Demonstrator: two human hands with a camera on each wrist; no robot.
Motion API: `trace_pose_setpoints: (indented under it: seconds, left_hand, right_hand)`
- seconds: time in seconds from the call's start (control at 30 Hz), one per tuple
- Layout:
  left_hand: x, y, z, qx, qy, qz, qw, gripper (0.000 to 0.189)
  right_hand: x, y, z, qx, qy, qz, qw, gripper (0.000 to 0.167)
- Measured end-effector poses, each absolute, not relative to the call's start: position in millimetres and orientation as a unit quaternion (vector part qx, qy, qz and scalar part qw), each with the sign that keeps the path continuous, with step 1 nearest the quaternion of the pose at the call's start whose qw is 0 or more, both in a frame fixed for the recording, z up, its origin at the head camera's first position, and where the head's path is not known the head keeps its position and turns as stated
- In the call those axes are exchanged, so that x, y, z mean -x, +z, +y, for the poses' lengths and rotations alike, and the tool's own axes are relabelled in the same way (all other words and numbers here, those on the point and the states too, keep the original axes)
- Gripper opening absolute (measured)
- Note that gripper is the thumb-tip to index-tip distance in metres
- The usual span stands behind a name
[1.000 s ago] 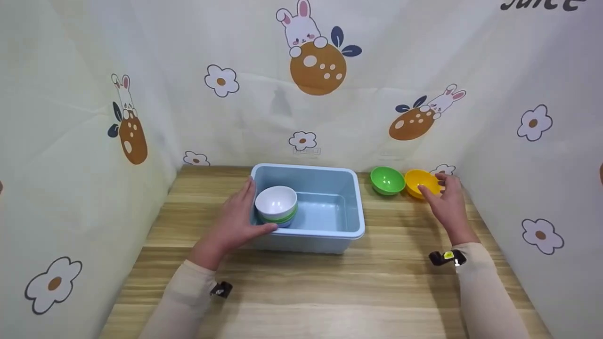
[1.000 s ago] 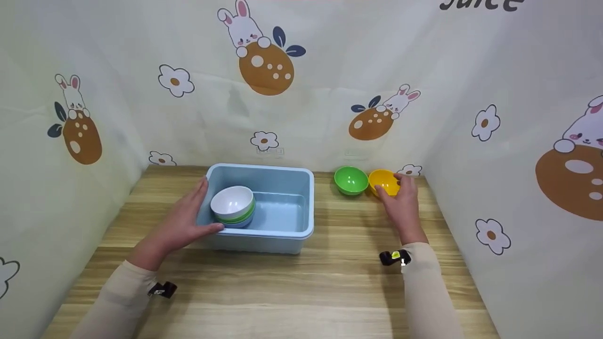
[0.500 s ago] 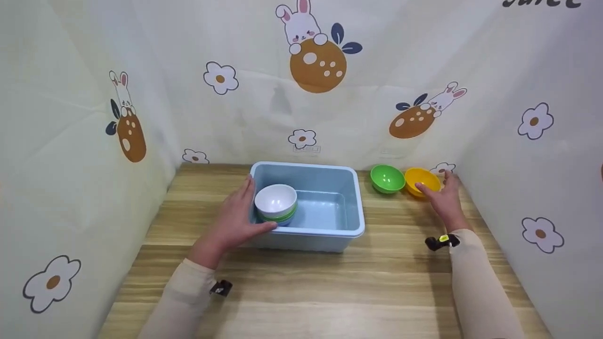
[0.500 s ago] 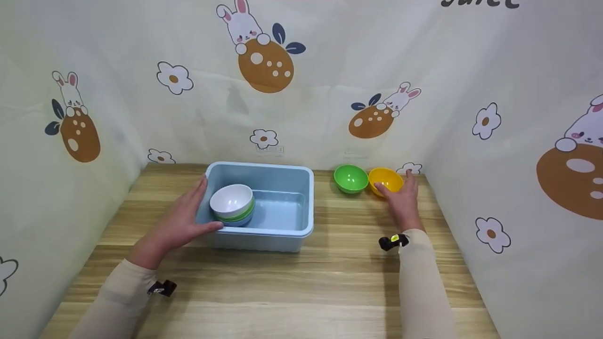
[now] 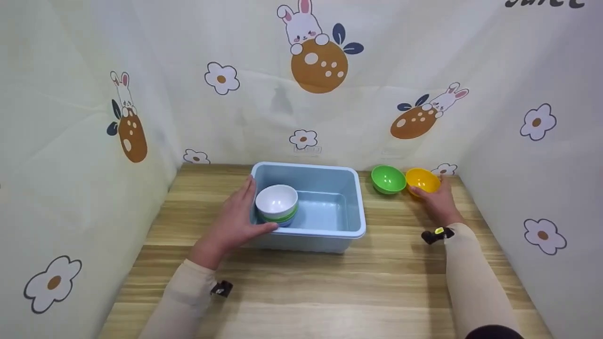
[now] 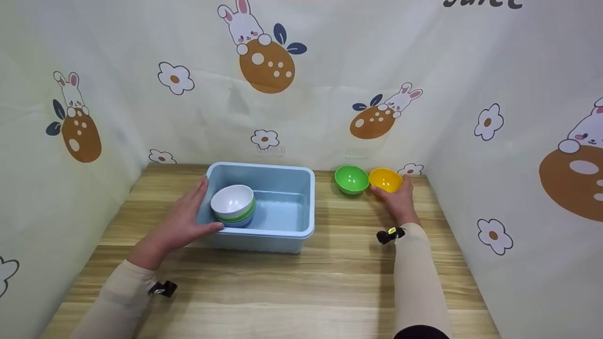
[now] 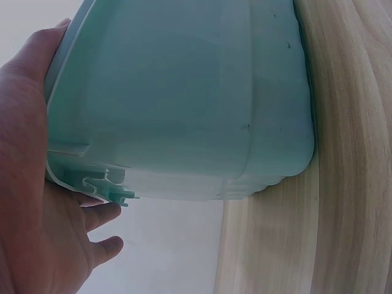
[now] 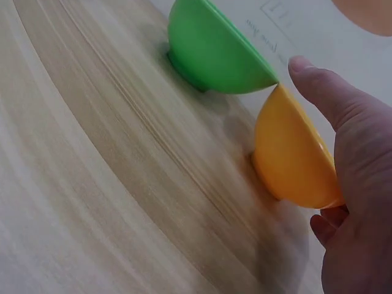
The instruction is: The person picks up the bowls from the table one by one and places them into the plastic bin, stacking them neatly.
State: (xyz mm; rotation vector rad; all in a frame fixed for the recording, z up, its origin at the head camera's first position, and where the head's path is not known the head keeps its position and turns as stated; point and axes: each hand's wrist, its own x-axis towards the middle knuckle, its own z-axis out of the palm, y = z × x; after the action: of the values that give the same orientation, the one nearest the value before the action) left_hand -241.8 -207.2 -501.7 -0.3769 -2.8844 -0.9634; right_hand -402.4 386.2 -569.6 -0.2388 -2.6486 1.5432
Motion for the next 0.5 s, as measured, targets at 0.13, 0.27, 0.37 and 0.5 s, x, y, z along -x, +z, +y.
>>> trace_pose_setpoints:
  seconds: [0.13, 0.27, 0.37, 0.5]
  left_hand:
    - [241.5, -501.9, -207.4, 0.121, -0.312, -0.942, 0.037, 0.149]
    - [241.2, -501.1, -207.1, 0.118, -0.309, -0.943, 0.036, 0.149]
    - [241.3, -500.5, -206.4, 0.117, -0.31, -0.943, 0.036, 0.149]
    - [241.3, -500.2, -206.0, 0.114, -0.318, -0.941, 0.034, 0.15]
  right_hand:
    - [405.0, -574.3, 388.1, 0.082, 0.498, -0.863, 0.033, 0.134]
    - [406.1, -576.8, 388.7, 0.085, 0.505, -0.858, 0.034, 0.133]
    - [406.8, -578.2, 389.2, 0.088, 0.506, -0.857, 0.035, 0.133]
    - [407.8, -579.6, 389.8, 0.081, 0.508, -0.856, 0.045, 0.131]
